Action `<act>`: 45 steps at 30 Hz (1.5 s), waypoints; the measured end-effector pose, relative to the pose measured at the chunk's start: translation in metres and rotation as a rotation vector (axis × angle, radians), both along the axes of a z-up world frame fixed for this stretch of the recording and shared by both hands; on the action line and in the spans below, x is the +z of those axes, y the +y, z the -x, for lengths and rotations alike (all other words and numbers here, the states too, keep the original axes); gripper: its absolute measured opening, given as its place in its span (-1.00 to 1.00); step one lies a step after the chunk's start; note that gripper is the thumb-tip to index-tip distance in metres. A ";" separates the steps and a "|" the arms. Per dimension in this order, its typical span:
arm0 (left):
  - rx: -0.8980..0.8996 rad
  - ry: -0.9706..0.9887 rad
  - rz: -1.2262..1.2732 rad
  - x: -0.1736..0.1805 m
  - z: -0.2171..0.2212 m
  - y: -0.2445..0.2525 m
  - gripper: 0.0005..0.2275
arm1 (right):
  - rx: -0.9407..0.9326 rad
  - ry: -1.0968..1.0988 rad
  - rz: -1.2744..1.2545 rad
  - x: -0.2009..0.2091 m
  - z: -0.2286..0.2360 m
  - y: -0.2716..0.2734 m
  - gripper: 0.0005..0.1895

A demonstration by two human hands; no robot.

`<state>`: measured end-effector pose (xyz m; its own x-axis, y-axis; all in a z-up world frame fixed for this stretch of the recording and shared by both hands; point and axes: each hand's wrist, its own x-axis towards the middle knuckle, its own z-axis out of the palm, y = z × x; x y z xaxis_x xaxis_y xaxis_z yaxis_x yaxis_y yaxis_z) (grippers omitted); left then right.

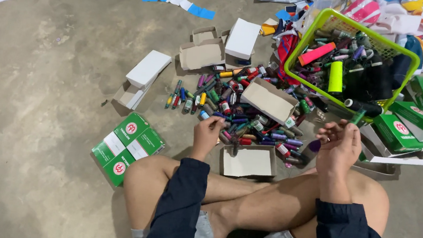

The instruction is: The person sorts through a large pile of multicolored thread spools on the floor, picking up individual spools and placing them into a small cardboard box.

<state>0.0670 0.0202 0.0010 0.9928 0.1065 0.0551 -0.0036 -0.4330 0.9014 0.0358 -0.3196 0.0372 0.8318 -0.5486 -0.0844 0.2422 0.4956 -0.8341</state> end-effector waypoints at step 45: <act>-0.506 0.098 0.554 0.035 0.051 -0.102 -0.87 | 0.631 0.097 0.223 0.030 0.021 0.057 -0.63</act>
<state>0.0155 -0.0821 0.0362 0.9256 -0.3768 0.0347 0.0101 0.1162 0.9932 0.0150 -0.2627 0.0670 0.9929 0.0269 -0.1162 -0.1185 0.3309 -0.9362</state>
